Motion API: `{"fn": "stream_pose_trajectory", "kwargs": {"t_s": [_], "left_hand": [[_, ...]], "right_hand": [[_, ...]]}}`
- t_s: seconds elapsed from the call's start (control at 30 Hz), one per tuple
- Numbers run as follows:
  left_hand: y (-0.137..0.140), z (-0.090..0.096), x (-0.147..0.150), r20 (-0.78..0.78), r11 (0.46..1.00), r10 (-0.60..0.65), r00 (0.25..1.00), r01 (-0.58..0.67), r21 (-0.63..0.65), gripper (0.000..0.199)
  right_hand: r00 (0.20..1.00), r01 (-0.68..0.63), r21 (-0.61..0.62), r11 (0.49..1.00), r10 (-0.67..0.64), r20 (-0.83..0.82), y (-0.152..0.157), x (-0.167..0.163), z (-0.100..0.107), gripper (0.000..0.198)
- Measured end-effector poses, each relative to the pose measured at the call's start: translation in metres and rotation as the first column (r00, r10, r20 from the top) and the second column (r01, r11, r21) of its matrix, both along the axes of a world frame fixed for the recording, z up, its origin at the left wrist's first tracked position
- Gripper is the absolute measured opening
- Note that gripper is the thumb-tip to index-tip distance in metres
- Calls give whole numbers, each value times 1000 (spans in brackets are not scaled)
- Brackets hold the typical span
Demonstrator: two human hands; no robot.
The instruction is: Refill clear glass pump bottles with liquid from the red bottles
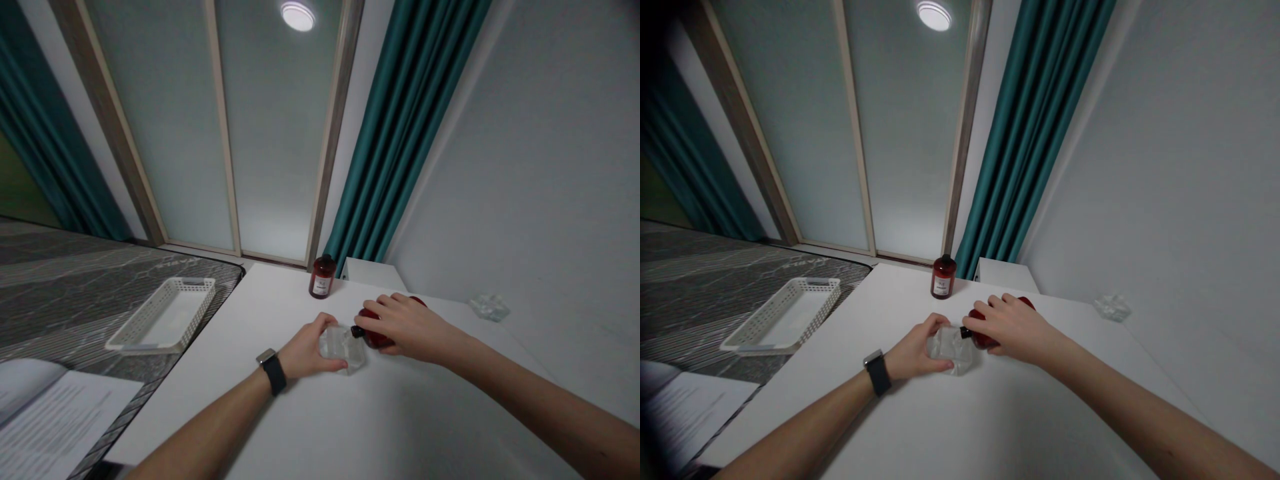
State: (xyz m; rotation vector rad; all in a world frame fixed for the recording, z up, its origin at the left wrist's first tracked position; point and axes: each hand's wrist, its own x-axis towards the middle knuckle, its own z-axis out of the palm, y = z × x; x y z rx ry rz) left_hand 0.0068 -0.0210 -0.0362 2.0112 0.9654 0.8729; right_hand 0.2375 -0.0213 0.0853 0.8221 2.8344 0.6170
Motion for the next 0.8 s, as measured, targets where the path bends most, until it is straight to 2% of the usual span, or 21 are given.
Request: {"fn": "stream_pose_trajectory", "kwargs": {"t_s": [0.8], "left_hand": [[0,3,0,16,1000,-5,1000,6,-15,61]], "right_hand": [[1000,-23,14,1000,23,15,-1,-1,4,50]]}}
